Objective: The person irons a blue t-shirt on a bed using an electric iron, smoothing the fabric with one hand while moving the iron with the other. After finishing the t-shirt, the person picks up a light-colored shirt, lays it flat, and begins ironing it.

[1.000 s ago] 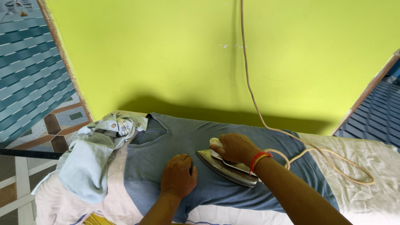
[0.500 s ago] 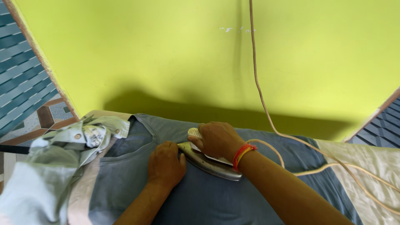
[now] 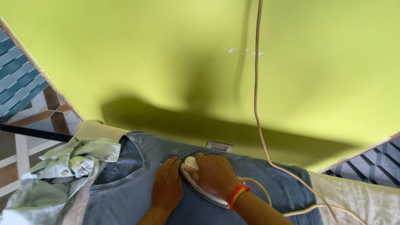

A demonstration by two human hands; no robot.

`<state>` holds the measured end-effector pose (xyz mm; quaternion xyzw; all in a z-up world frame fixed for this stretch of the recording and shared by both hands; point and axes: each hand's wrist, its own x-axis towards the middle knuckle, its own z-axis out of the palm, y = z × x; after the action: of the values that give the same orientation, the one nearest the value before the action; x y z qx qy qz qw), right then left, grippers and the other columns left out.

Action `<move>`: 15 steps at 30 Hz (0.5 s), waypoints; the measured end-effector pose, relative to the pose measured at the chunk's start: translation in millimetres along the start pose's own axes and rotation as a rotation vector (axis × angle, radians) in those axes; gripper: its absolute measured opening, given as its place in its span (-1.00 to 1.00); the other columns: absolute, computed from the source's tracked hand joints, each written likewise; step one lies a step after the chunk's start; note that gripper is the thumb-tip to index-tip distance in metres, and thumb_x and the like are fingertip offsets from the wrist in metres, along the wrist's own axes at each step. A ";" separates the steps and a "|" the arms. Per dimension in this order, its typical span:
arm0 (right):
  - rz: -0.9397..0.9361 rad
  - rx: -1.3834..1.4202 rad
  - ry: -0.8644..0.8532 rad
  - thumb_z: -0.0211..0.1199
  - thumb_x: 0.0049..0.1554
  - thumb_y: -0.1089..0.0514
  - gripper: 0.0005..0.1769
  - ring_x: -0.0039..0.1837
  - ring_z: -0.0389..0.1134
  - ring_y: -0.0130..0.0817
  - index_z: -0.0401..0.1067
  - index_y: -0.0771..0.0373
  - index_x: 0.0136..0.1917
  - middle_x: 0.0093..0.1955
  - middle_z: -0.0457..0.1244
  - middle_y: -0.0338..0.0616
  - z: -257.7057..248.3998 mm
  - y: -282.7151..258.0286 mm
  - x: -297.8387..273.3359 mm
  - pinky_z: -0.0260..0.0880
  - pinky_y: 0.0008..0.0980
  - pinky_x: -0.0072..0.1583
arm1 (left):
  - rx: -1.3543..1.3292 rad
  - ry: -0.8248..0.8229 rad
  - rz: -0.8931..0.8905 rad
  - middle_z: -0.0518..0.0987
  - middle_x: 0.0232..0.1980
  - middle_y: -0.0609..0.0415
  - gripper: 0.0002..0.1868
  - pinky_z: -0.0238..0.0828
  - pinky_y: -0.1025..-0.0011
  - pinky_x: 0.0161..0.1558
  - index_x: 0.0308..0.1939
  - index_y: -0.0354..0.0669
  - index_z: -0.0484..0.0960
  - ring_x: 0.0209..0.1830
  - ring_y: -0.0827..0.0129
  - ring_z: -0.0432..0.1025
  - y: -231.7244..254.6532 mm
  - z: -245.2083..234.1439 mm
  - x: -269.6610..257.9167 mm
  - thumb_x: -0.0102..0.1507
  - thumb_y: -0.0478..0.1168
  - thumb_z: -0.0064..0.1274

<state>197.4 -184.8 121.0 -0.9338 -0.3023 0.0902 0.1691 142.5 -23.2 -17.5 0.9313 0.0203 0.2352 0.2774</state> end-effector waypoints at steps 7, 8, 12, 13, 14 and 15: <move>-0.052 0.021 -0.120 0.11 0.23 -0.24 -0.47 -0.11 0.41 0.17 0.35 0.32 -0.10 -0.26 0.35 0.17 -14.4 9.2 -18.8 0.35 0.10 -0.04 | 0.057 -0.313 -0.156 0.25 0.51 -0.14 -0.31 -0.08 0.10 0.50 0.45 -0.25 0.21 0.55 0.00 0.08 14.4 -26.5 -20.7 0.21 -0.32 -0.01; -0.049 0.020 -0.140 0.11 0.23 -0.24 -0.47 -0.10 0.41 0.16 0.35 0.32 -0.11 -0.25 0.35 0.17 -16.0 10.5 -21.0 0.35 0.10 -0.04 | 0.070 -0.349 -0.176 0.23 0.52 -0.13 -0.29 -0.08 0.11 0.51 0.45 -0.23 0.20 0.56 0.01 0.06 17.3 -30.6 -20.7 0.21 -0.31 0.00; 0.121 0.035 -0.185 0.10 0.24 -0.25 -0.48 -0.08 0.41 0.13 0.31 0.30 -0.06 -0.25 0.36 0.14 -10.1 4.2 -25.8 0.36 0.07 0.00 | 0.045 -0.470 -0.265 0.19 0.55 -0.07 -0.26 -0.11 0.15 0.53 0.47 -0.17 0.17 0.59 0.06 0.02 26.6 -47.6 -26.1 0.21 -0.29 0.05; 0.135 0.053 -0.172 0.10 0.24 -0.25 -0.49 -0.07 0.42 0.12 0.31 0.29 -0.07 -0.24 0.36 0.13 -6.3 0.6 -24.9 0.36 0.06 0.01 | 0.050 -0.496 -0.281 0.18 0.56 -0.06 -0.25 -0.11 0.16 0.53 0.48 -0.17 0.16 0.59 0.06 0.01 27.3 -53.2 -27.7 0.21 -0.29 0.05; 0.150 0.066 -0.155 0.10 0.23 -0.24 -0.50 -0.06 0.42 0.11 0.31 0.28 -0.07 -0.23 0.36 0.13 -4.6 -1.1 -23.7 0.36 0.05 0.01 | 0.051 -0.518 -0.293 0.18 0.56 -0.06 -0.24 -0.11 0.16 0.53 0.48 -0.17 0.15 0.59 0.06 0.01 28.9 -56.8 -27.1 0.21 -0.29 0.06; 0.172 0.075 -0.190 0.09 0.25 -0.24 -0.51 -0.06 0.43 0.09 0.30 0.28 -0.04 -0.21 0.37 0.12 -3.1 -3.3 -24.0 0.38 0.03 0.02 | 0.052 -0.540 -0.305 0.17 0.56 -0.05 -0.24 -0.11 0.17 0.53 0.48 -0.18 0.15 0.59 0.07 0.00 30.8 -60.7 -27.1 0.21 -0.29 0.06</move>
<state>177.2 -197.4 126.6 -0.9365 -0.2320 0.2036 0.1664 88.3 -23.0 31.8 0.9532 0.0913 -0.0657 0.2807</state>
